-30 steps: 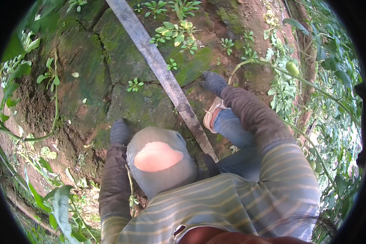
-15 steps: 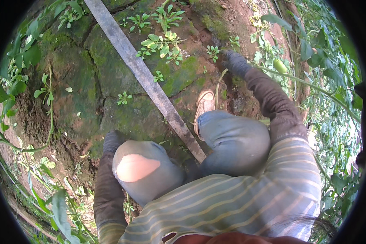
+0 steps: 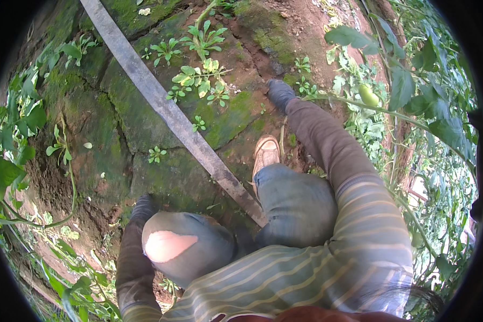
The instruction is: The person repeatedly pulls small weeds from the soil around tomato plants in a garden bed. They use gloved hands to grasp and remove weeds one by one, occasionally shifting position to reach different areas.
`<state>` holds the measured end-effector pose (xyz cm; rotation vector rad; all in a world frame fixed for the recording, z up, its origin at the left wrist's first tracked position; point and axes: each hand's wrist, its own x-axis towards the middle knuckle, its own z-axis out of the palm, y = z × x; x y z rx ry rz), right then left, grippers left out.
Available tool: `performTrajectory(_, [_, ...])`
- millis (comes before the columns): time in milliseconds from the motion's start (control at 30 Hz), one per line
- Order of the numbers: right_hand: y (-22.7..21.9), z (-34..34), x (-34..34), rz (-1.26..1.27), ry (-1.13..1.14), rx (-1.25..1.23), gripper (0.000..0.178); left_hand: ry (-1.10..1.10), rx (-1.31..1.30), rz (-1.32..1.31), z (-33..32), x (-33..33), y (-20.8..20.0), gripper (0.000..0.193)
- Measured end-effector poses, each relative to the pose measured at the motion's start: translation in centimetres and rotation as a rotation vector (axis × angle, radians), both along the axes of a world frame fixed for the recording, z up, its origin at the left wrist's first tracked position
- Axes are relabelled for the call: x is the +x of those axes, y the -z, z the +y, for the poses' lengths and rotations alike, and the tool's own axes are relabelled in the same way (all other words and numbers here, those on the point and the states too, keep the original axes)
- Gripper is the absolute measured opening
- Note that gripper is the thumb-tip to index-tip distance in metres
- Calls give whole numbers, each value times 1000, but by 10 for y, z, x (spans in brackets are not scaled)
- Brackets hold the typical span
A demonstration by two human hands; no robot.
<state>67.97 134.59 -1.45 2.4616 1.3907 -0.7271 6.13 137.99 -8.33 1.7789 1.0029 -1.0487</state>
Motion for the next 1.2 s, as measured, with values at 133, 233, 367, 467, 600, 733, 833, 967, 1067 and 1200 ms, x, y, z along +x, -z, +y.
performTrajectory(133, [-23,8,1,-38,-121,-116,22,-58,14,4,-3,-5,0,31])
performTrajectory(233, [-58,12,15,-91,-28,24,20,51,87,-89,-7,-9,-4,29])
performTrajectory(367, [-102,21,64,-69,272,383,27,23,73,-122,-6,-4,-14,27])
performTrajectory(467, [-100,20,88,-112,164,214,35,0,88,-147,-6,-4,-21,27])
performTrajectory(600, [-77,15,95,-174,23,201,26,36,152,-248,-12,-14,-20,32])
performTrajectory(733, [-70,9,94,-196,-67,218,19,-89,169,-231,-14,-15,-19,37])
performTrajectory(833, [-71,8,90,-286,-177,91,20,-92,129,-134,-10,-4,-31,37])
performTrajectory(967, [-73,8,88,-336,-185,63,22,-210,192,-81,-9,7,-50,32])
performTrajectory(1067, [-84,5,94,-337,-59,281,21,-202,190,-118,-7,9,-48,28])
performTrajectory(1200, [-109,-2,96,-265,228,209,35,-83,222,-219,-8,6,-45,25])
